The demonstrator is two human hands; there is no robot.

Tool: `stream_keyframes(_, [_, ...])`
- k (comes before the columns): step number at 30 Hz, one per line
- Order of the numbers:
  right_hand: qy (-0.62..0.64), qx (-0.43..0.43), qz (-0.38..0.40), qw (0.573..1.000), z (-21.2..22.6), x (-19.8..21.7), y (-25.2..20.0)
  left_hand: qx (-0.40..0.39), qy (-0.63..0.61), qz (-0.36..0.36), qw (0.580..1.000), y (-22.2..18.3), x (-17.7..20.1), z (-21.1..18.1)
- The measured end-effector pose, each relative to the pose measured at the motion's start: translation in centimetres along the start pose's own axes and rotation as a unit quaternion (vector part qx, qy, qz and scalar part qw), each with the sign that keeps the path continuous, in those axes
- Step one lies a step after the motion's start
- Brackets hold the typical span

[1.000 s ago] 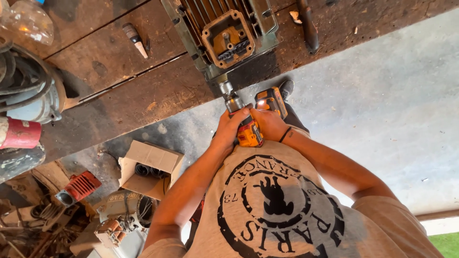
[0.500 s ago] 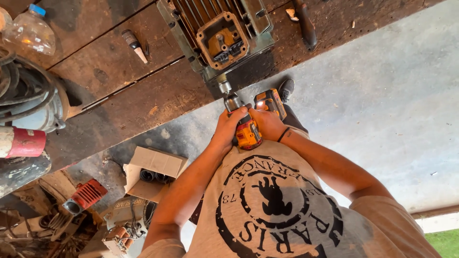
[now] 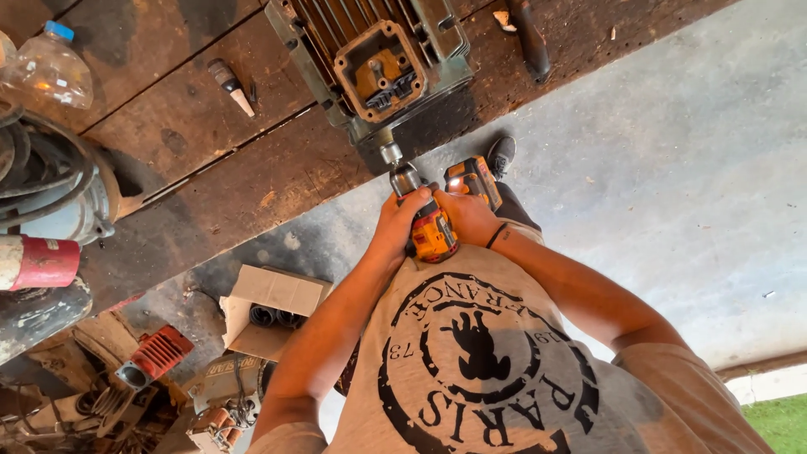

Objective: Using a cordless power drill to remove bolts from a motor housing on a workbench.

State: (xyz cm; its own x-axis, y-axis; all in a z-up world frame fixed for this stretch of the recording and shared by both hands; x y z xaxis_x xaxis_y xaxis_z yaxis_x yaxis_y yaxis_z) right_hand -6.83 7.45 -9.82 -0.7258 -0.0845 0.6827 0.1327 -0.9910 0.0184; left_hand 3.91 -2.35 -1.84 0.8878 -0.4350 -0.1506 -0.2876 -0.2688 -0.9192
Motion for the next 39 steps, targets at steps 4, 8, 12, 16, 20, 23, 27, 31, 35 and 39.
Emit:
stream_keyframes(4, [0.004, 0.018, -0.028, 0.999, 1.5, 2.2, 0.9, -0.016, 0.005, 0.014, 1.000, 0.3, 0.6, 0.1])
stream_keyframes(8, [0.001, 0.047, -0.052, 0.998, 1.2, 1.7, 1.1, -0.045, 0.013, 0.013, 0.999, -2.0, -0.4, -1.3])
stream_keyframes(12, [-0.034, 0.030, -0.034, 0.998, 2.1, 2.4, 1.2, -0.035, 0.002, 0.017, 0.999, -1.4, -0.3, -1.1])
stream_keyframes(16, [-0.014, -0.019, 0.006, 1.000, 0.5, 1.2, 0.4, -0.005, -0.001, 0.016, 1.000, 1.3, 0.3, 0.4])
stream_keyframes(20, [-0.023, -0.033, 0.002, 0.999, 0.0, 1.4, -0.1, 0.003, 0.000, 0.016, 1.000, 0.7, -0.9, -0.2])
stream_keyframes(23, [-0.002, -0.032, 0.006, 0.999, 0.3, 2.1, 0.3, 0.003, 0.013, 0.006, 1.000, 0.4, -0.5, -0.2])
stream_keyframes(27, [0.035, 0.012, -0.011, 0.999, 0.9, 2.8, 0.7, -0.026, 0.042, 0.013, 0.999, -1.7, -1.0, -1.5])
stream_keyframes(31, [0.073, 0.011, -0.004, 0.997, -0.1, 2.1, 0.6, -0.025, 0.037, 0.008, 0.999, -1.3, -0.8, -1.5])
stream_keyframes(35, [0.029, -0.014, 0.019, 0.999, -1.2, 0.7, -0.2, -0.001, 0.039, 0.003, 0.999, 1.4, -0.2, -0.3])
stream_keyframes(39, [0.025, -0.088, 0.053, 0.994, -1.4, 1.5, -0.2, 0.018, 0.041, 0.025, 0.999, 2.7, -0.9, -0.3])
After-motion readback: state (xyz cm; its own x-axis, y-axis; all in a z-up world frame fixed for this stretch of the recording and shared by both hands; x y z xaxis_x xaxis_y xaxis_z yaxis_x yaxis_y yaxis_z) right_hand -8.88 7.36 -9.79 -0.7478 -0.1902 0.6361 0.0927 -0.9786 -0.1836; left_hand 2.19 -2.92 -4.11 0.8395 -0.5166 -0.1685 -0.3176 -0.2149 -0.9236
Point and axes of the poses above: each hand's wrist, its own y-axis towards the middle knuckle, its own x-axis out of the back of the hand, z = x × y, the point moved 3 cm from there along y, towards the middle knuckle, and after that the axes turned 15 degrees about x, right-handed, at the moved point
